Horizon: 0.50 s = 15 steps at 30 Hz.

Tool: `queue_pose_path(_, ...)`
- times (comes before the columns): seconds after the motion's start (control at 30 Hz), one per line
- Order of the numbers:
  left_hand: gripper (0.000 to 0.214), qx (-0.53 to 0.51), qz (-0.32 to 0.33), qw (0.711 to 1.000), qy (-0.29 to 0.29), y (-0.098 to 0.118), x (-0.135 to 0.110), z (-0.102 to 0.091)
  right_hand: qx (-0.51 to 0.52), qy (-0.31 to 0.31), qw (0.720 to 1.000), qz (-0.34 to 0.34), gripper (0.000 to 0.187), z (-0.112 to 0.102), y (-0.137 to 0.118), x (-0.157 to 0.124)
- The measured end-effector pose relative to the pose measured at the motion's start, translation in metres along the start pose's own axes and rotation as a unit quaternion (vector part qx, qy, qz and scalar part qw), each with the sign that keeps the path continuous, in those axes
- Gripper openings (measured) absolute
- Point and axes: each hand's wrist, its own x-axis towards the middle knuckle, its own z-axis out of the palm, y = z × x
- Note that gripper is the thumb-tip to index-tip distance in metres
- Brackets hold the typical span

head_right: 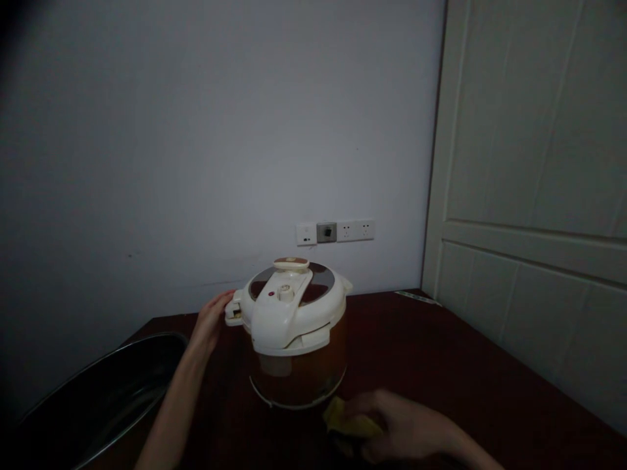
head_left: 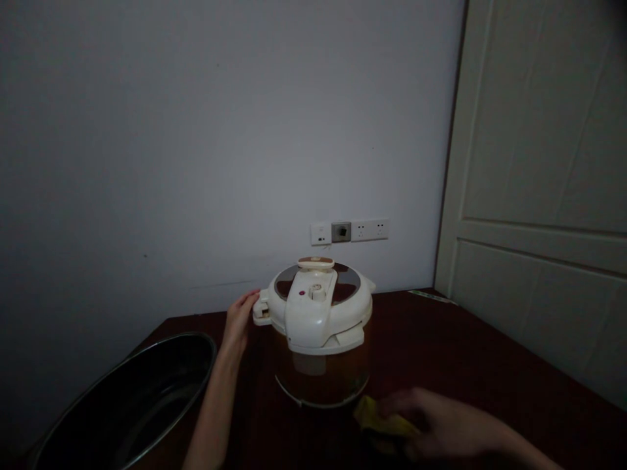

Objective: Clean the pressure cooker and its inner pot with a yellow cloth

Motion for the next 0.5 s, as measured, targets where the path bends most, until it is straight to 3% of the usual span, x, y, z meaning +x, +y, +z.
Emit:
queue_pose_path(0.1, 0.037, 0.049, 0.0, 0.999, 0.002, 0.003, 0.011, 0.004, 0.169, 0.164, 0.97, 0.066, 0.049, -0.043, 0.017, 0.024)
queue_pose_path(0.17, 0.033, 0.107, 0.007, 0.994, 0.013, 0.006, 0.017, 0.005, 0.214, 0.287, 0.93, 0.081, 0.05, -0.07, 0.025, 0.046)
queue_pose_path(0.23, 0.026, 0.171, 0.02, 0.985, 0.004, 0.01, 0.019, 0.005, 0.236, 0.366, 0.894, 0.102, 0.05, -0.09, 0.03, 0.069)
queue_pose_path(0.3, 0.021, 0.219, 0.019, 0.975, -0.041, 0.014, 0.016, 0.004, 0.257, 0.385, 0.878, 0.124, 0.047, -0.099, 0.032, 0.089)
queue_pose_path(0.4, 0.025, 0.235, -0.046, 0.964, -0.113, 0.017, 0.008, 0.003, 0.308, 0.359, 0.874, 0.113, 0.034, -0.098, 0.033, 0.109)
queue_pose_path(0.5, 0.029, 0.179, -0.118, 0.971, -0.103, 0.017, 0.0, 0.004, 0.368, 0.37, 0.85, 0.07, 0.029, -0.095, 0.03, 0.12)
